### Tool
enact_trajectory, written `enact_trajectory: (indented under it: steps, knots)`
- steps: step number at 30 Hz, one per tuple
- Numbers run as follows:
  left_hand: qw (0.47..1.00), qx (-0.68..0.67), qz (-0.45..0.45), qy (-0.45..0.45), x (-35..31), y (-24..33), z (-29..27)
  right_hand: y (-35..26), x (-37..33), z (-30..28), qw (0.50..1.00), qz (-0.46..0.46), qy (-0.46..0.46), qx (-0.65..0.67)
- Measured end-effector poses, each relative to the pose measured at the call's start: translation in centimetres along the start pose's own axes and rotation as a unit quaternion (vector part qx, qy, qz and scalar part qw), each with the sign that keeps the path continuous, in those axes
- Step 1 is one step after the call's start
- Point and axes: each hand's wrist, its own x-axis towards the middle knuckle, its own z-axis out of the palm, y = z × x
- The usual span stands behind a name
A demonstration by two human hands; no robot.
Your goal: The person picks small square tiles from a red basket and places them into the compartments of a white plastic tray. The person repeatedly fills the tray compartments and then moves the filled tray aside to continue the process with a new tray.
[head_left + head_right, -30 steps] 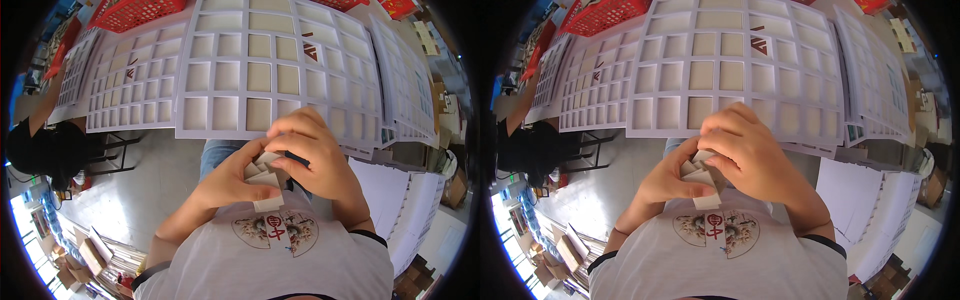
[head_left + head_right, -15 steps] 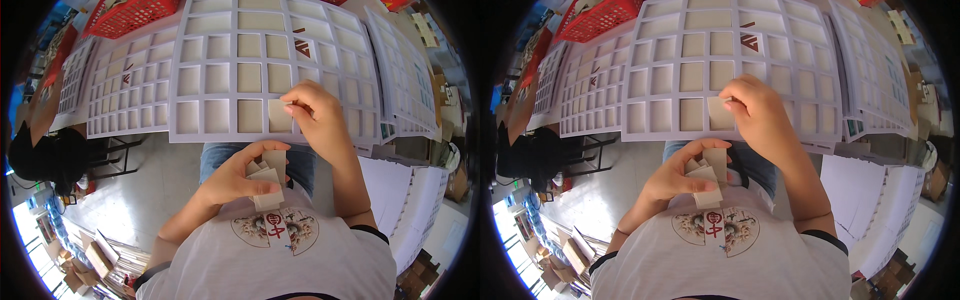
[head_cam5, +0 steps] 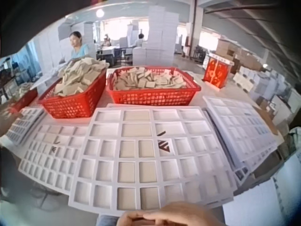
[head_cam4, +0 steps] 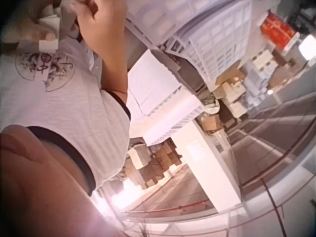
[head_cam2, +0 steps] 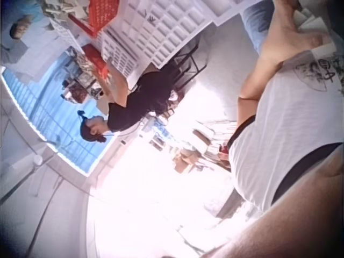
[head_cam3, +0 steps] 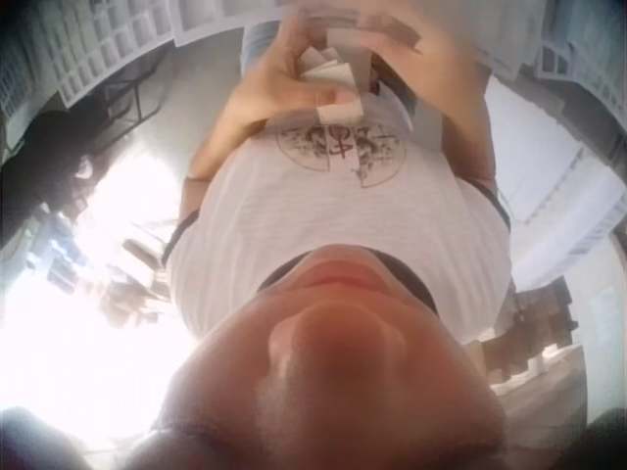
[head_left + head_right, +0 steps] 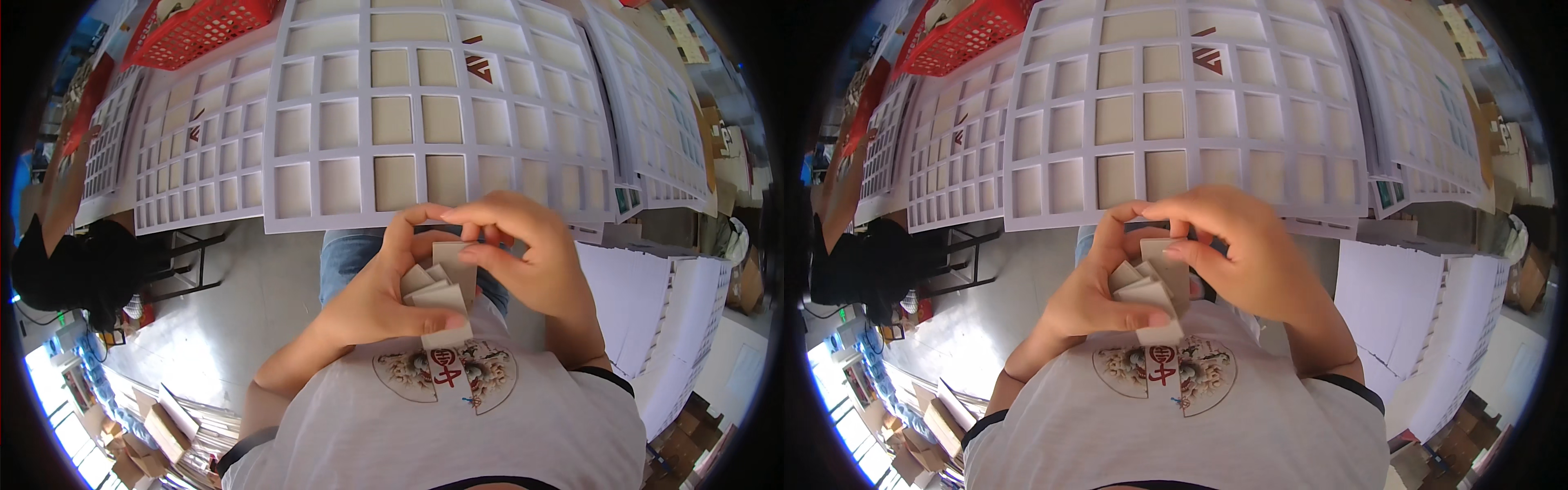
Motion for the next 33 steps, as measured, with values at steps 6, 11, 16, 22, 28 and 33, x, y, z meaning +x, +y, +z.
enact_trajectory:
  steps: [6,11,16,22,28,33]
  knots:
    - [0.998,0.030,-0.026,-0.045,0.4,-0.9,-0.3,4.1,2.8,-2.8,0.978,-0.057,0.200,0.009]
    - [0.998,0.012,-0.062,-0.016,1.2,-1.8,-0.4,4.9,4.1,-3.7,0.988,-0.039,0.136,-0.067]
    - [0.992,-0.031,-0.081,0.088,1.6,-1.4,0.3,5.1,4.0,-4.0,0.987,-0.065,0.125,-0.072]
    - [0.990,-0.038,-0.093,0.097,1.5,-0.5,1.0,4.3,1.2,-3.2,0.927,-0.145,0.077,-0.336]
    - [0.990,-0.041,-0.096,0.090,1.4,-0.3,1.1,3.2,-0.9,-3.1,0.910,-0.222,0.077,-0.342]
    - [0.991,-0.007,-0.091,0.102,1.5,-0.3,1.3,0.9,-3.0,-1.5,0.990,-0.109,-0.044,-0.071]
